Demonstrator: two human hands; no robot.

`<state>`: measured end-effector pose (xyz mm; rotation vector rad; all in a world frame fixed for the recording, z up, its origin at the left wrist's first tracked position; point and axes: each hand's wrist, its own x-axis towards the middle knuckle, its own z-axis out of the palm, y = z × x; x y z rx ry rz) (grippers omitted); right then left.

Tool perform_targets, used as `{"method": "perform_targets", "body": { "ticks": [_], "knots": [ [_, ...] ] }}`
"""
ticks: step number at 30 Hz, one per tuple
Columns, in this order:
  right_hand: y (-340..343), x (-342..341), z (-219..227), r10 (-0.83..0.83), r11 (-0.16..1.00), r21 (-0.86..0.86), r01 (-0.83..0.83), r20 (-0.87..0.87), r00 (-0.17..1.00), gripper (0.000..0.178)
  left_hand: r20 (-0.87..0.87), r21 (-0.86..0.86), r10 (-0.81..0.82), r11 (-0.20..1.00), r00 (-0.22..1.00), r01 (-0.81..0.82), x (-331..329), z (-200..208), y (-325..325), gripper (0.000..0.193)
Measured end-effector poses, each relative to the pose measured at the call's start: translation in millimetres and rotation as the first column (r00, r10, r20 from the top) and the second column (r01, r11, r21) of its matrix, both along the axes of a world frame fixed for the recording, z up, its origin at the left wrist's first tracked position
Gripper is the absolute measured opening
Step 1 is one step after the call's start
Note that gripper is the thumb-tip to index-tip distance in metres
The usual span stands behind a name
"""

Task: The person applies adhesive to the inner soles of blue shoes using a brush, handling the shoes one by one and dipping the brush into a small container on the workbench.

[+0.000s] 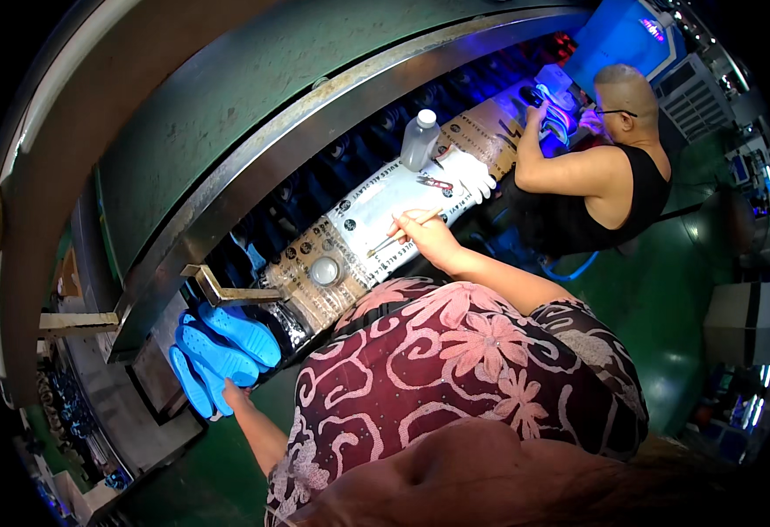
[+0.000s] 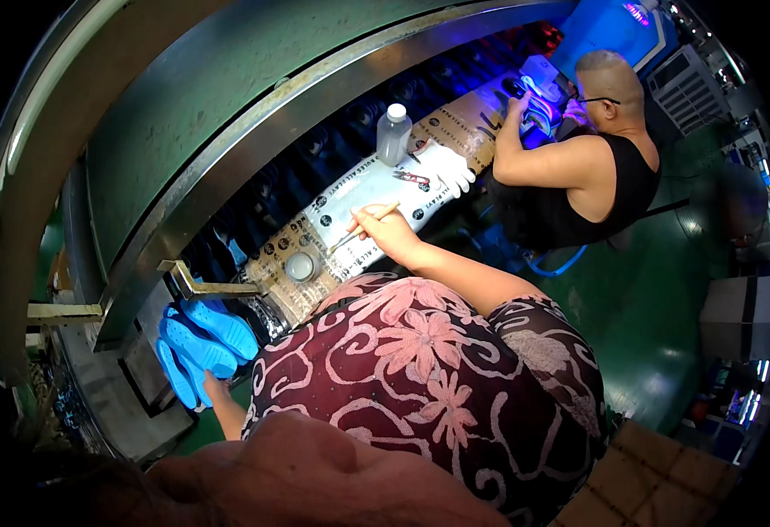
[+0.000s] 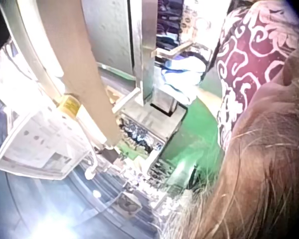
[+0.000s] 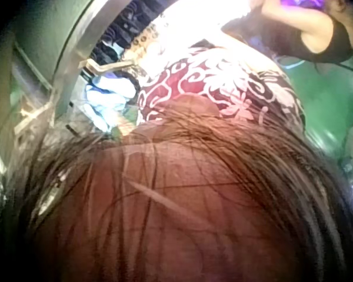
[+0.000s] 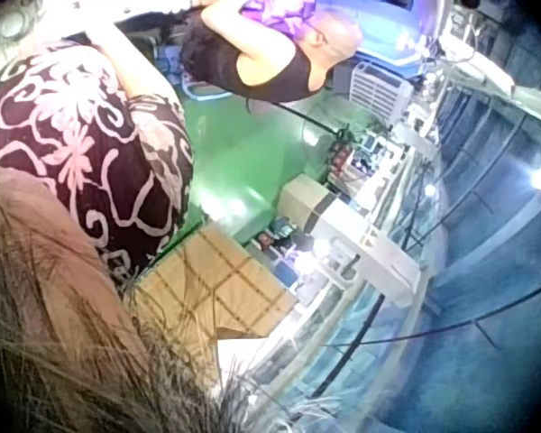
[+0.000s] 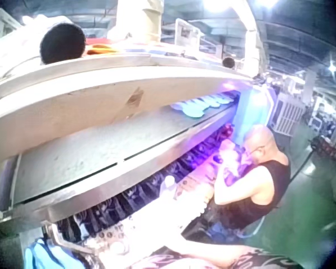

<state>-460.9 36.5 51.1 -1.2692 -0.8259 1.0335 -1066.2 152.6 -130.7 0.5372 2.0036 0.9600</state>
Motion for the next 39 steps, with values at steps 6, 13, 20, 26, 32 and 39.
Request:
{"method": "perform_targets", "body": {
  "ticks": [6, 13, 20, 26, 32, 39],
  "knots": [
    [10.7, -4.6, -9.9, 0.080, 0.997, 0.002, -0.080, 0.004, 0.997, 0.027, 0.626, 0.252, -0.196, 0.967, 0.755, 0.043, 25.0, 76.7, -38.5, 0.022],
    [13.5, -11.6, -4.8, 0.061, 0.998, 0.015, -0.063, 0.098, 0.993, 0.034, 0.263, 0.564, -0.236, 0.824, 0.935, 0.049, 159.0, 178.6, -99.0, 0.045],
    [36.1, -34.6, 36.8, 0.222, 0.969, 0.102, -0.225, 0.036, 0.974, 0.029, -0.452, 0.567, -0.229, 0.672, 0.862, 0.476, 249.7, 218.1, -103.8, 0.043],
    [52.1, -54.1, 78.1, 0.211, 0.757, 0.433, -0.489, 0.547, 0.811, 0.021, -0.394, 0.636, -0.385, 0.541, 0.834, 0.550, 299.3, 238.8, -72.3, 0.044],
    [56.6, -62.1, 82.0, 0.023, 0.710, 0.494, -0.502, 0.696, 0.717, 0.016, -0.356, 0.672, -0.484, 0.462, 0.799, 0.579, 322.3, 243.2, -60.8, 0.043],
    [55.7, -55.1, 75.2, -0.053, 0.744, 0.458, -0.486, 0.767, 0.640, 0.016, -0.393, 0.662, -0.493, 0.433, 0.776, 0.611, 330.6, 250.1, -57.7, 0.041]
  ]
}}
